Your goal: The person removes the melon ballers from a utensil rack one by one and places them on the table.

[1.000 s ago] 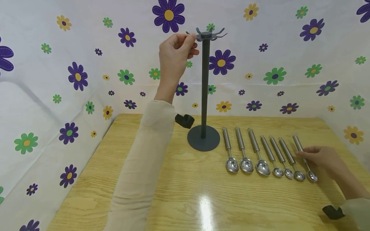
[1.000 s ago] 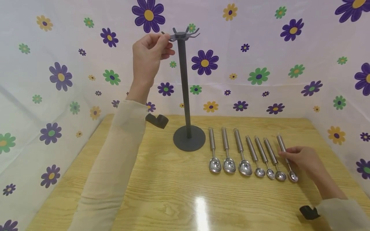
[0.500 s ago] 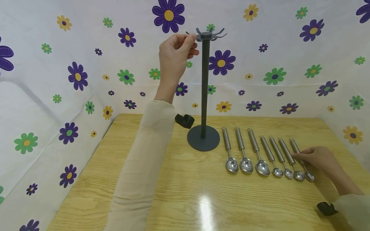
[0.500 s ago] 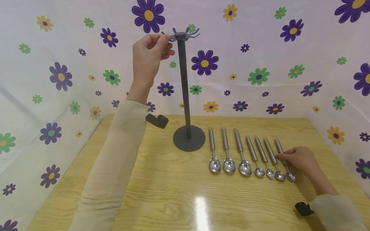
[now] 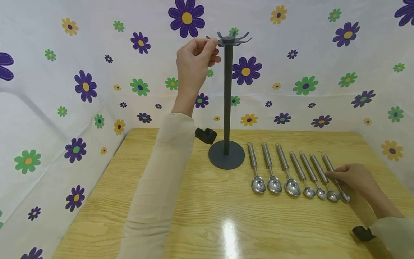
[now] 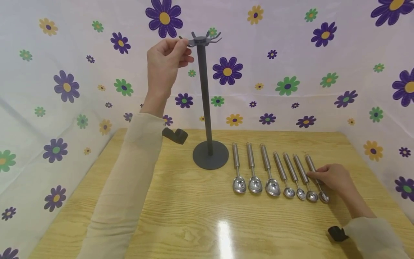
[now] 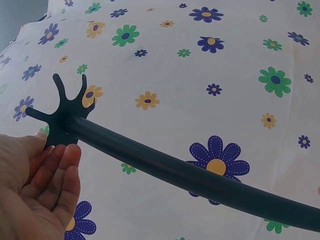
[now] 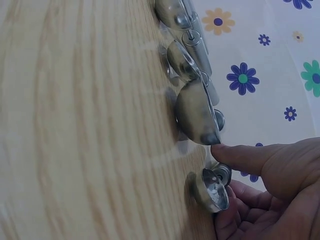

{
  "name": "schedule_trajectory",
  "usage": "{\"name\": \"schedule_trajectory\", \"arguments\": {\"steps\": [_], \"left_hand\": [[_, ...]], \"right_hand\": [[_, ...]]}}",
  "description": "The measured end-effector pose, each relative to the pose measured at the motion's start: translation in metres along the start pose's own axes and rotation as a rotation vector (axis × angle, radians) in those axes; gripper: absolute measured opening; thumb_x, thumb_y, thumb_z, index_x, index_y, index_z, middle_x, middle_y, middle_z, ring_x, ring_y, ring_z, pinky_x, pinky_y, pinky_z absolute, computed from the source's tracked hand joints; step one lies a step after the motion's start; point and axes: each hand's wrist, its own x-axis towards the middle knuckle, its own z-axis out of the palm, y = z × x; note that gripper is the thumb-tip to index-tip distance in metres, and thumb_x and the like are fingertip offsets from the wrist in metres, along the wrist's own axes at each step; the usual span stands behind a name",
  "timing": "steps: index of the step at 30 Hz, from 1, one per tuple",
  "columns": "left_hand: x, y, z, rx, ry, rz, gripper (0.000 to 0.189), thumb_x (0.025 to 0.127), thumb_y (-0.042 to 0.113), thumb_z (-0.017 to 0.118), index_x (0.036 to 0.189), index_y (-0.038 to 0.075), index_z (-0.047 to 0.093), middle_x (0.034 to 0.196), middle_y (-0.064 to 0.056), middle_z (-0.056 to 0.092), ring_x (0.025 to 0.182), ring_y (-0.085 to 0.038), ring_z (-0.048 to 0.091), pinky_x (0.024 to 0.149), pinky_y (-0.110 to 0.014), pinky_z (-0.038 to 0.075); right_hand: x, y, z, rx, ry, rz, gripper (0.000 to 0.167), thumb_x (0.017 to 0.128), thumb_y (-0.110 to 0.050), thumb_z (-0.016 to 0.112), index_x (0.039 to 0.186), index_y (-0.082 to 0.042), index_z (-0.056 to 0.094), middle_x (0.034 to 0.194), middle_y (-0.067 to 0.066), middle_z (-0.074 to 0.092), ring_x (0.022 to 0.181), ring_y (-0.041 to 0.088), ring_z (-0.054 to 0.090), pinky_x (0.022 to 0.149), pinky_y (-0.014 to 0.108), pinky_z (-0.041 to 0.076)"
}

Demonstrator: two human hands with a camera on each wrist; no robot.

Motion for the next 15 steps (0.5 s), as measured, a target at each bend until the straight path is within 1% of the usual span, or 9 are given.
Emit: {"name": "schedule_trajectory", "arguments": {"steps": [3,6,9,10,12,13,15], "left_hand": [[0.0002,0.0002,0.0001,0.005,0.005,0.000,0.018,0.102,0.012,0.067,0.108,-0.005,0.071,0.094,-0.014,0.073,0.074,-0.016,0.071,0.080,-0.024,0.059],[0.0002,0.0009,-0.0003,0.016,0.011,-0.007,0.018,0.102,0.013,0.068,0.108,-0.004,0.071,0.093,-0.013,0.073,0.074,-0.017,0.071,0.080,-0.024,0.059],[0.0000,0.0012,-0.0002,0.021,0.008,-0.013,0.019,0.102,0.014,0.068,0.109,-0.004,0.072,0.093,-0.013,0.073,0.074,-0.017,0.071,0.081,-0.023,0.059],[-0.0001,0.0012,0.0001,0.020,0.004,-0.014,0.019,0.102,0.014,0.068,0.110,-0.004,0.071,0.094,-0.013,0.073,0.074,-0.017,0.071,0.081,-0.024,0.059],[-0.0005,0.0009,0.0008,0.016,-0.006,-0.009,0.020,0.102,0.014,0.068,0.111,-0.004,0.071,0.095,-0.013,0.073,0.075,-0.017,0.071,0.082,-0.024,0.059],[-0.0008,0.0007,0.0012,0.018,-0.010,-0.006,0.021,0.102,0.014,0.067,0.113,-0.003,0.070,0.096,-0.014,0.073,0.075,-0.018,0.071,0.082,-0.024,0.059],[-0.0017,0.0002,0.0016,0.028,-0.016,0.002,0.023,0.103,0.015,0.066,0.118,-0.002,0.069,0.099,-0.014,0.073,0.076,-0.018,0.071,0.082,-0.025,0.059]], "right_hand": [[0.0016,0.0012,0.0012,0.001,0.013,0.006,0.055,0.095,-0.044,0.074,0.103,0.010,0.074,0.104,0.029,0.070,0.081,0.028,0.060,0.063,0.032,0.047],[0.0028,0.0021,0.0028,0.005,0.018,0.005,0.057,0.095,-0.044,0.074,0.105,0.013,0.072,0.098,0.025,0.071,0.078,0.025,0.059,0.062,0.032,0.048],[0.0028,0.0030,0.0035,0.004,0.016,-0.011,0.058,0.096,-0.044,0.073,0.105,0.013,0.072,0.102,0.029,0.070,0.082,0.030,0.062,0.064,0.032,0.049],[0.0026,0.0033,0.0031,0.003,0.015,-0.017,0.059,0.097,-0.045,0.072,0.106,0.014,0.072,0.105,0.031,0.070,0.085,0.034,0.063,0.065,0.034,0.050],[0.0021,0.0037,0.0016,-0.002,0.013,-0.020,0.061,0.099,-0.046,0.068,0.108,0.015,0.070,0.108,0.034,0.068,0.087,0.037,0.063,0.066,0.036,0.051],[0.0016,0.0038,0.0000,-0.006,0.007,-0.020,0.063,0.101,-0.046,0.065,0.111,0.016,0.069,0.112,0.037,0.066,0.091,0.042,0.063,0.068,0.040,0.053],[0.0003,0.0038,-0.0038,-0.002,-0.013,-0.016,0.067,0.104,-0.048,0.058,0.119,0.018,0.064,0.114,0.038,0.065,0.093,0.045,0.064,0.072,0.049,0.055]]}}
